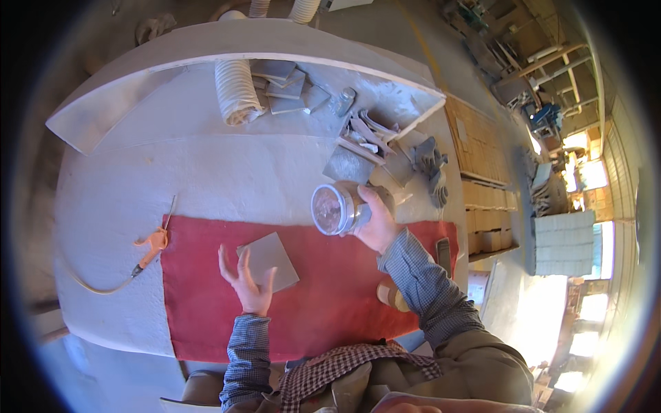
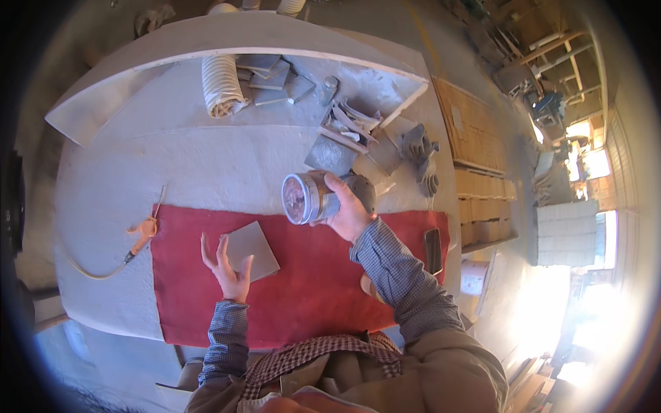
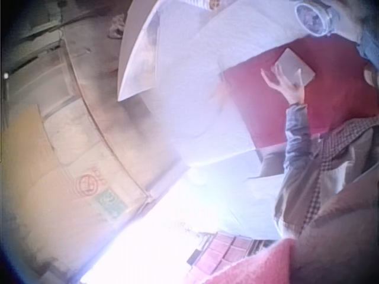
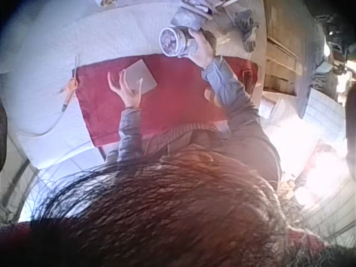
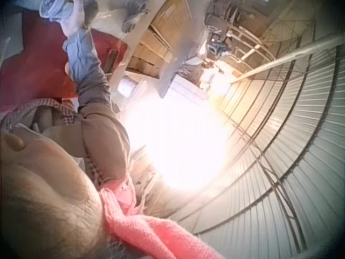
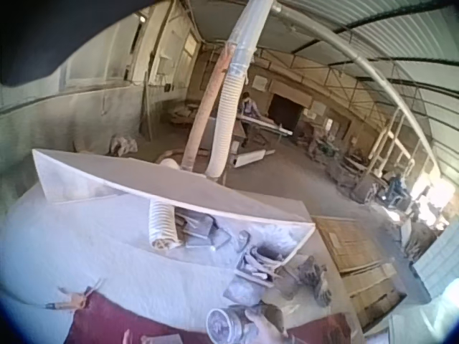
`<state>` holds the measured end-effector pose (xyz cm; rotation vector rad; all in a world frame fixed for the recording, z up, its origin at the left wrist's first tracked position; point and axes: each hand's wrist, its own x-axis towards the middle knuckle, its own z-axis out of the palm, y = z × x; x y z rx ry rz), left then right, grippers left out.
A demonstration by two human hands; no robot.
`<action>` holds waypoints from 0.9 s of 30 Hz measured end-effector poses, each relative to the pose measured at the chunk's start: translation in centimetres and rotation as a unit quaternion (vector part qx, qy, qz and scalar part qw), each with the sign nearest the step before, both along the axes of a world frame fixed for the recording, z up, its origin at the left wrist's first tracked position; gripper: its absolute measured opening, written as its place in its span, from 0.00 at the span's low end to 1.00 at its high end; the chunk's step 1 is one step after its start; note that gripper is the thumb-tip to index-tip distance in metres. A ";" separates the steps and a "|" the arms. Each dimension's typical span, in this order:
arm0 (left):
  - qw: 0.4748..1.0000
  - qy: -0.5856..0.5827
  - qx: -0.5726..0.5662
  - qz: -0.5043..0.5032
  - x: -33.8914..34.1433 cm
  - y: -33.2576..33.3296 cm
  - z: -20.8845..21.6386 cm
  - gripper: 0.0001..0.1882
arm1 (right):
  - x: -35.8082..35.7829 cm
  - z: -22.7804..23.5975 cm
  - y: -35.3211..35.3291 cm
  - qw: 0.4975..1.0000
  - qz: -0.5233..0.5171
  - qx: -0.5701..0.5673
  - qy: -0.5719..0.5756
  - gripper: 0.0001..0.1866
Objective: The person sands a wooden block, walks to a workbench, and handles a small container and gloves. They then sit on the floor, pick up wooden blocks, and use a small tool to work on them. The person places the blocks on a table and continues handling them.
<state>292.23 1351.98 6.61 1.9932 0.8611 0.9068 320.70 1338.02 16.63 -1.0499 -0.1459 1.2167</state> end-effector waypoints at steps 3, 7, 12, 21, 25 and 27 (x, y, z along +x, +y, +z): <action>0.977 -0.068 0.104 -0.171 2.1 -1.0 6.4 0.46 | -4.4 0.6 -2.5 0.992 0.050 -0.002 0.118 0.28; 0.916 -0.055 0.108 -0.382 4.9 -4.3 11.4 0.51 | -9.4 0.9 -4.8 0.967 0.045 -0.093 0.234 0.26; 0.944 -0.100 -0.050 -0.311 4.9 -12.1 11.8 0.26 | -12.7 0.3 -8.6 0.973 -0.005 -0.108 0.203 0.27; 0.949 -0.033 -0.001 -0.312 5.0 -15.0 12.6 0.26 | -14.5 0.1 -14.2 0.960 -0.066 -0.065 0.264 0.28; 0.983 0.030 -0.061 -0.170 3.4 -21.6 13.9 0.32 | -15.4 -0.8 -16.0 0.984 -0.126 0.058 0.116 0.26; 0.987 0.035 -0.040 -0.149 3.1 -23.4 14.5 0.32 | -16.1 -1.3 -17.2 0.979 -0.166 0.108 0.037 0.27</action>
